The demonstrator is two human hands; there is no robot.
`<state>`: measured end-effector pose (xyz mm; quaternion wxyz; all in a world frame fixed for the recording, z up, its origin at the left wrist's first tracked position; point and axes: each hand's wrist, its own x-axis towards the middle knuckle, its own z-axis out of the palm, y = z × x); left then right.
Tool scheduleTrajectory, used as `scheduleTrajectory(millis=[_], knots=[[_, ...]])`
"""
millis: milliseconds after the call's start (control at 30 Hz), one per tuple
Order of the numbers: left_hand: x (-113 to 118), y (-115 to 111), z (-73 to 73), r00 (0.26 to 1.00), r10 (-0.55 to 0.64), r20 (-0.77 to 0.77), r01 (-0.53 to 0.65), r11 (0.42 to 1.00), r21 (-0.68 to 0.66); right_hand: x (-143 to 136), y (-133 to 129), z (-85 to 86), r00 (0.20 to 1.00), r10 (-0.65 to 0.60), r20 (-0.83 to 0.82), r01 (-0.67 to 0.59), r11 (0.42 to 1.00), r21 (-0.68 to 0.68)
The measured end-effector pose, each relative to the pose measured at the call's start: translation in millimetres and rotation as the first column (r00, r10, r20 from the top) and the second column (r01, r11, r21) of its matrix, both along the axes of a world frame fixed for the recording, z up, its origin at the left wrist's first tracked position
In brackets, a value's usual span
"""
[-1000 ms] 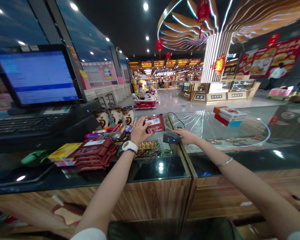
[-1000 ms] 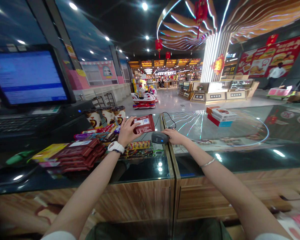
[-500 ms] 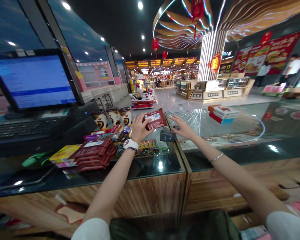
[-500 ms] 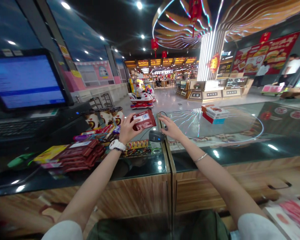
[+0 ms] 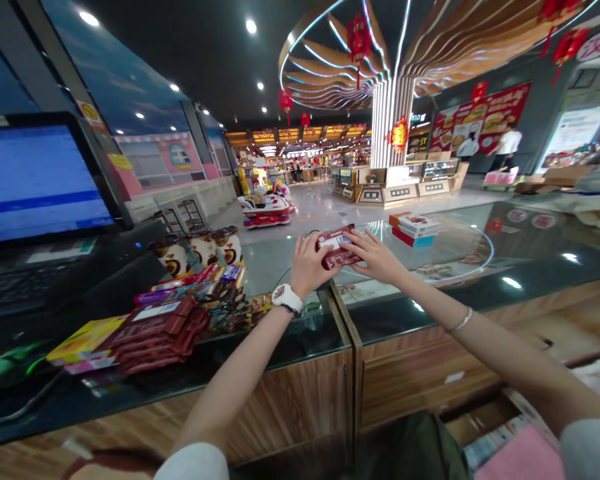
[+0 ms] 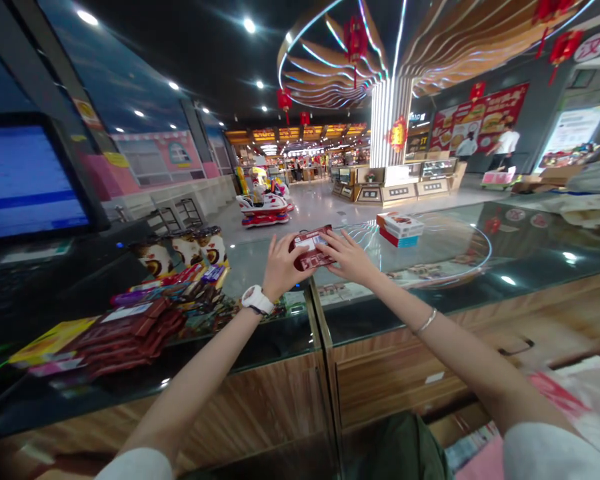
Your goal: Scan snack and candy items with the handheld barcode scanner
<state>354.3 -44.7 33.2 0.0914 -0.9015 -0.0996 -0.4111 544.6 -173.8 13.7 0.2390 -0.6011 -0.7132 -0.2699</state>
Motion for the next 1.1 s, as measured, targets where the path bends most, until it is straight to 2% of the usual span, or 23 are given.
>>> scheduleTrajectory(millis=[233,500,633,800,933,1100], knots=[[63,-38,-20.7,0.997,-0.057,-0.057,0.053,0.997,-0.057,48,-47,-42.1,0.981,-0.149,0.127,0.134,0.984,0.121],[128,-65,-45.9,0.974,-0.081,-0.210,0.050,0.988,-0.146,94,-84,-75.9,0.945,-0.313,0.094,0.314,0.949,-0.001],[156,-71,-56.2,0.960,-0.068,-0.270,0.021,0.985,-0.173,110,-89,-82.2,0.927,-0.374,0.031,0.375,0.921,-0.100],[181,-70,-62.8,0.947,-0.063,-0.316,-0.011,0.974,-0.227,127,-87,-81.8,0.920,-0.389,-0.053,0.374,0.910,-0.181],[188,-66,-64.1,0.931,-0.085,-0.354,-0.014,0.963,-0.270,135,-82,-84.6,0.921,-0.363,-0.142,0.335,0.924,-0.186],[189,-64,-65.9,0.878,-0.085,-0.470,-0.065,0.954,-0.294,140,-78,-89.3,0.914,-0.319,-0.251,0.276,0.942,-0.193]])
